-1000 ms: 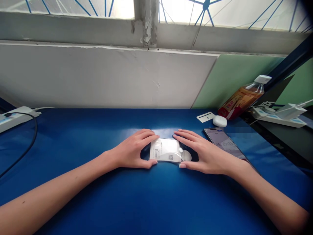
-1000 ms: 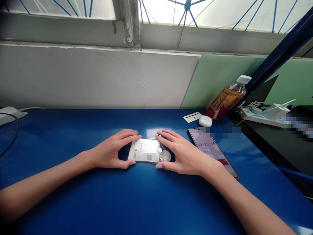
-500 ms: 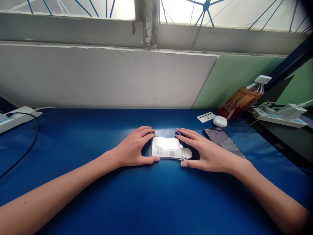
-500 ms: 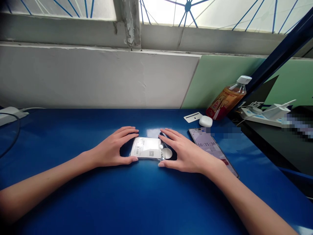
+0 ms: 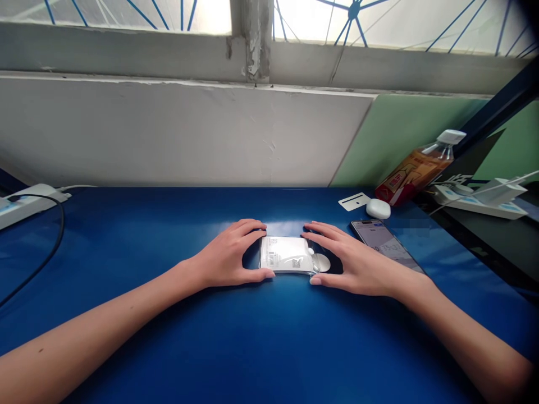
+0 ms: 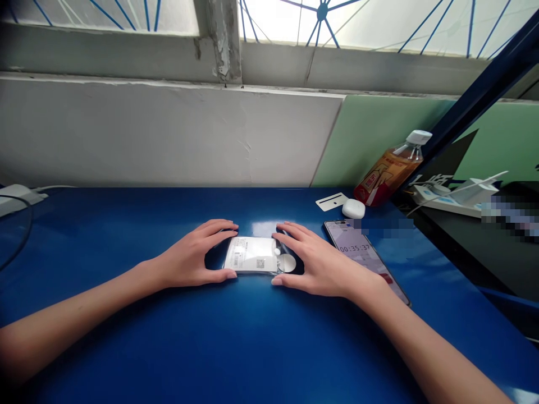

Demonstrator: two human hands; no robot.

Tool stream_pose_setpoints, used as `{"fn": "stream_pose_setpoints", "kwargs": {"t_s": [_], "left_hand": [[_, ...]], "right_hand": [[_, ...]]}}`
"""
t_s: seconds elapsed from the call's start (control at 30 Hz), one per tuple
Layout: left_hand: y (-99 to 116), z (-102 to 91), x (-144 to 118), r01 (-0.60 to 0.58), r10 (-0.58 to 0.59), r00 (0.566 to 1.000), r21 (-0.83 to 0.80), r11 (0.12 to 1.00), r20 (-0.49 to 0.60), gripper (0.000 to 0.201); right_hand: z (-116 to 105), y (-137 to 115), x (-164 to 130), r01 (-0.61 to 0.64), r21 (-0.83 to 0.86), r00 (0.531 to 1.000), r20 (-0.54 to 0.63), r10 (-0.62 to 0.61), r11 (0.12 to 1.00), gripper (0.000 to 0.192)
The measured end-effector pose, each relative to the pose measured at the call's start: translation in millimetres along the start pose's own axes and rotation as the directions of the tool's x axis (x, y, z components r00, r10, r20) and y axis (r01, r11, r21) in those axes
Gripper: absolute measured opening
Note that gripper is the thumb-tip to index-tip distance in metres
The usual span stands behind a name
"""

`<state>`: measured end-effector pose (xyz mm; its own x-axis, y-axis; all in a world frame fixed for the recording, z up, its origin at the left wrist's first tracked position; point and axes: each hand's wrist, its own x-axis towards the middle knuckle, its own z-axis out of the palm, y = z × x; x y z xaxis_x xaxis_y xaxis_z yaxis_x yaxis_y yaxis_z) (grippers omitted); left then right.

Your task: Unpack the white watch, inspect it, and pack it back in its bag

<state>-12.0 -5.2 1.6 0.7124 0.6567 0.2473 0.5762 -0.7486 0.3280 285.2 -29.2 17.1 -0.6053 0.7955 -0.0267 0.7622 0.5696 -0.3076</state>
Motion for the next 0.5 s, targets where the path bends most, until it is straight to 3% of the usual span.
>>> {"fn": "stream_pose_setpoints", "kwargs": {"t_s": [0.33, 0.5], "left_hand": [[1.7, -3.8, -1.6, -0.039, 0.036, 0.995, 0.024, 0.999, 0.097, 0.064], [-1.1, -3.4, -0.4, -0.019, 0.016, 0.991, 0.021, 1.000, 0.134, 0.067]], "right_hand": [[1.0, -4.3, -0.8, 0.031, -0.001, 0.999, 0.031, -0.031, 1.000, 0.073], [2.9, -5.0, -0.4, -0.014, 0.053, 0.997, -0.071, 0.018, 0.998, 0.069]]}}
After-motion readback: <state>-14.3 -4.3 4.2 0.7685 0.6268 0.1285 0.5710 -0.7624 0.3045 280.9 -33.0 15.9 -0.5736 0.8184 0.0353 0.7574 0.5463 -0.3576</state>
